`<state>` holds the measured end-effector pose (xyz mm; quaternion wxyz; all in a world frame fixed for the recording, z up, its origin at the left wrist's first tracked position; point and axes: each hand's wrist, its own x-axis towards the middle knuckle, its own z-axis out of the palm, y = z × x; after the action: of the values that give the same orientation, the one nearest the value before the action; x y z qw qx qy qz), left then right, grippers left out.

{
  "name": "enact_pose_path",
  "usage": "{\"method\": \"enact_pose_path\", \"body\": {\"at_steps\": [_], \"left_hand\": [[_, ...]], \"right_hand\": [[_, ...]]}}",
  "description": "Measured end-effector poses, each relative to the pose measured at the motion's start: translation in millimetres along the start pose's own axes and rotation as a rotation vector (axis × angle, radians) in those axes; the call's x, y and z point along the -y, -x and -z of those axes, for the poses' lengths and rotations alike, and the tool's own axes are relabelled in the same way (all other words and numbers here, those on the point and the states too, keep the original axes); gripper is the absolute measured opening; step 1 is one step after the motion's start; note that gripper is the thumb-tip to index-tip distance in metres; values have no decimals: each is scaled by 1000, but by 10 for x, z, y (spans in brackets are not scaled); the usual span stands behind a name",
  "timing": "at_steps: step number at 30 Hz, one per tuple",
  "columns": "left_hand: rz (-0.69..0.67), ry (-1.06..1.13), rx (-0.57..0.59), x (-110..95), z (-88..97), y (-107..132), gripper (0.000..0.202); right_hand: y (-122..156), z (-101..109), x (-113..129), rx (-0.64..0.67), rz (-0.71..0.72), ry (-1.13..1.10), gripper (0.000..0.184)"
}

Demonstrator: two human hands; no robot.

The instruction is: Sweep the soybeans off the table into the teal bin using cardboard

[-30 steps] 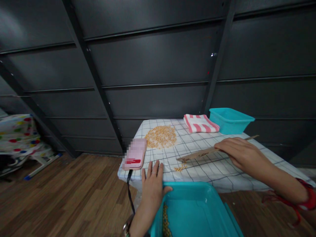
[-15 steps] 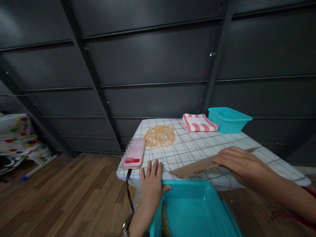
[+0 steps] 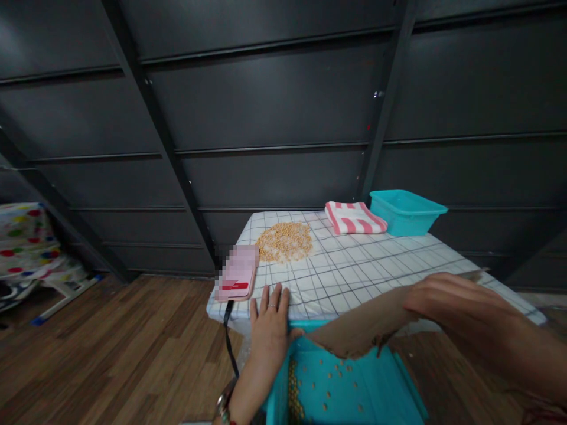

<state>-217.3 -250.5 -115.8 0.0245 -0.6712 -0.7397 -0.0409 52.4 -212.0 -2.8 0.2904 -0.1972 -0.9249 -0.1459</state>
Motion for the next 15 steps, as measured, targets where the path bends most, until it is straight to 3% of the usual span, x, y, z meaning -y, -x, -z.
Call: {"method": "enact_pose_path", "body": {"at_steps": [8, 15], "left_hand": [[-10, -14, -46, 4, -43, -3, 70], [3, -11, -25, -1, -25, -12, 72]], "right_hand": [[-231, -357, -427, -94, 74, 188, 39], [-593, -815, -761, -133, -26, 244, 32]]}}
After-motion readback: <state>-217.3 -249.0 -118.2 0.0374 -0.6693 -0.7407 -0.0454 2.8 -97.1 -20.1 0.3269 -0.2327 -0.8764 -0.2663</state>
